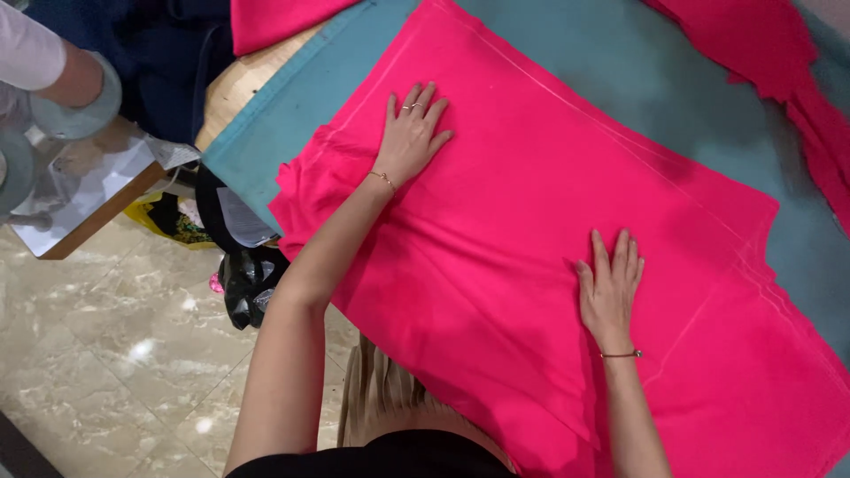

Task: The recorder is shown cutting a piece of pink fabric into a specific shape using a pair of scissors.

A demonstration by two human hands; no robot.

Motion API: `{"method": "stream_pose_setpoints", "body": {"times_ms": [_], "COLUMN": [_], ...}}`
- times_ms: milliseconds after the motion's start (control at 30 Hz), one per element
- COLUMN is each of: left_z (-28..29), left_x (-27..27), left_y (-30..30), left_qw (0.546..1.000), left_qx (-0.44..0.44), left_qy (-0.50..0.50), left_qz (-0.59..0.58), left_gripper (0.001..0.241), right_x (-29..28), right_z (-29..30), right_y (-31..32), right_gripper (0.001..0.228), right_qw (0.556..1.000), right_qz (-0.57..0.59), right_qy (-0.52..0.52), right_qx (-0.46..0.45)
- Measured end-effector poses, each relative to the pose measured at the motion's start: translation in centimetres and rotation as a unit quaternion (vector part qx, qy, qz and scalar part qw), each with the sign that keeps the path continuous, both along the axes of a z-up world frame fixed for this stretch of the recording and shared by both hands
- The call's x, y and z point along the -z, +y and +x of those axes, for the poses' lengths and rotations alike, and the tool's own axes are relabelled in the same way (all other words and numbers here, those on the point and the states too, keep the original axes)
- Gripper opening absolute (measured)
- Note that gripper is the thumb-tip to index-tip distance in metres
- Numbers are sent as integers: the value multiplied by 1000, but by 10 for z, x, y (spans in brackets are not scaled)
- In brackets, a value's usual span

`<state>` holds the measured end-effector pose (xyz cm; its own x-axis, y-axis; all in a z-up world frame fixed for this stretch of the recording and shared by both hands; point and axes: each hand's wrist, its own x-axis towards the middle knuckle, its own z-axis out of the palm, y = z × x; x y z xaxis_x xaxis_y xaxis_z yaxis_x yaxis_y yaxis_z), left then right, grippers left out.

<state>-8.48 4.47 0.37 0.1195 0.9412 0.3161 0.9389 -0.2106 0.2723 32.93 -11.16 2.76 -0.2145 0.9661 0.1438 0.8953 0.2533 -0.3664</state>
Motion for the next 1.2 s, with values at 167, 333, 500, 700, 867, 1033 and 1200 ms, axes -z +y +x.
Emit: {"method": "stream_pose_setpoints", "body": {"times_ms": [167, 333, 500, 700, 867, 1033, 1200], "left_z": [-13, 0, 2, 1, 4, 12, 21], "left_x": [10, 7, -5, 0, -10, -2, -5], "left_y": [16, 50, 85, 110, 118, 120, 108], "left_qw": [998, 994, 996, 993, 994, 990, 982], "left_qx": [25, -38, 21, 74, 57, 79, 153], "left_qy": [-36, -80, -83, -82, -47, -22, -79], "left_qz": [40, 69, 22, 45, 78, 112, 76], "left_gripper": [61, 51, 41, 56, 70, 63, 46], "right_x": [7, 10, 10, 3, 1, 1, 1], "right_z": [-5, -2, -5, -8, -10, -9, -9], "right_y": [-1, -1, 1, 0, 1, 2, 2], "right_gripper": [59, 56, 56, 55, 55, 55, 56], "right_qw": [999, 999, 999, 999, 999, 999, 999], "right_qz": [16, 33, 39, 33, 22, 24, 19], "right_qy": [-31, -29, -32, -37, -27, -35, -32], "right_qx": [8, 10, 12, 17, 21, 21, 25]}}
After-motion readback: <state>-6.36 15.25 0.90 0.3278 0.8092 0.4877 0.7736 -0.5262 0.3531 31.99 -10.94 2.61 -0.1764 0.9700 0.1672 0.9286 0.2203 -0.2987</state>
